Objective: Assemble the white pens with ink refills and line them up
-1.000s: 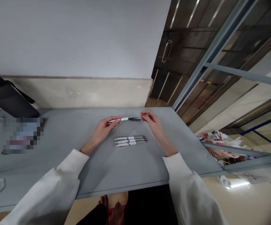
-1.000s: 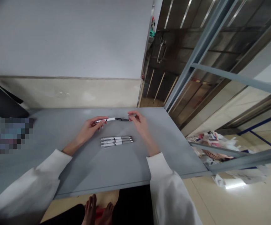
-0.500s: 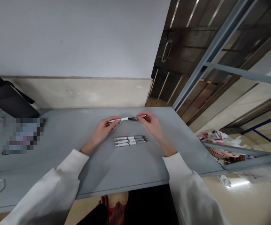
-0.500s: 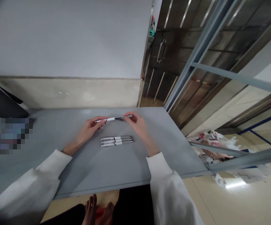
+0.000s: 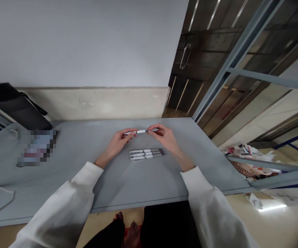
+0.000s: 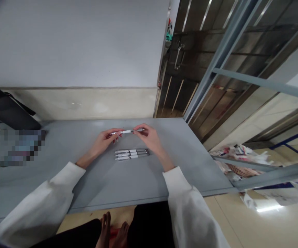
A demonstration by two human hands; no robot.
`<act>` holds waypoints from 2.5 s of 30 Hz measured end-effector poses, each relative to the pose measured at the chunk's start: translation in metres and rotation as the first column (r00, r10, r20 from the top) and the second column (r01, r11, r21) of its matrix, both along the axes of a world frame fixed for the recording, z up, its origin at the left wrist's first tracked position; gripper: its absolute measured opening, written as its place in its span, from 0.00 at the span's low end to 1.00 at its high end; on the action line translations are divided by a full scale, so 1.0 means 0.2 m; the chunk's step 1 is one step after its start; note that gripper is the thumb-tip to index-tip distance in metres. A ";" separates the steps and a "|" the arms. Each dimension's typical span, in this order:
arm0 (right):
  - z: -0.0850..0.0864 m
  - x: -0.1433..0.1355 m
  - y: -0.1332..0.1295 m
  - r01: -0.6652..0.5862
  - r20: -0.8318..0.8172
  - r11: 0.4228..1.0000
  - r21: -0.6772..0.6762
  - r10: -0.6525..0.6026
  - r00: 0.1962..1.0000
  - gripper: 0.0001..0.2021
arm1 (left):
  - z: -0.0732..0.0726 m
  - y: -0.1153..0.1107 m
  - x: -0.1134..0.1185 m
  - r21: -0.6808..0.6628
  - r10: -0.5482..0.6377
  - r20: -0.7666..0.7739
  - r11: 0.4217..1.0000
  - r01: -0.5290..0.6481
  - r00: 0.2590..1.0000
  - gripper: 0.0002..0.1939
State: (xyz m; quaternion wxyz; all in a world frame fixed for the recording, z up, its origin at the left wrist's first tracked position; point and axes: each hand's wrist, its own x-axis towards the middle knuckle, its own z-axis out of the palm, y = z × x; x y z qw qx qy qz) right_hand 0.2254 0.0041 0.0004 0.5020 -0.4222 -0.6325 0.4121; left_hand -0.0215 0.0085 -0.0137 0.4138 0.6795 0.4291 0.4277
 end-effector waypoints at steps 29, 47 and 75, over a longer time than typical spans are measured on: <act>-0.01 0.03 -0.01 -0.038 0.065 0.998 -0.049 0.041 0.997 0.16 | 0.02 -0.05 0.03 0.033 -0.036 -0.059 0.999 0.038 0.998 0.18; 0.00 0.03 -0.01 -0.085 0.047 0.995 -0.054 0.088 0.995 0.15 | 0.03 -0.06 0.03 0.032 -0.035 -0.056 0.999 0.037 0.998 0.18; -0.01 0.03 -0.01 -0.131 0.092 0.991 -0.041 0.134 0.987 0.14 | 0.01 -0.05 0.03 0.058 -0.045 -0.065 0.997 0.049 0.997 0.17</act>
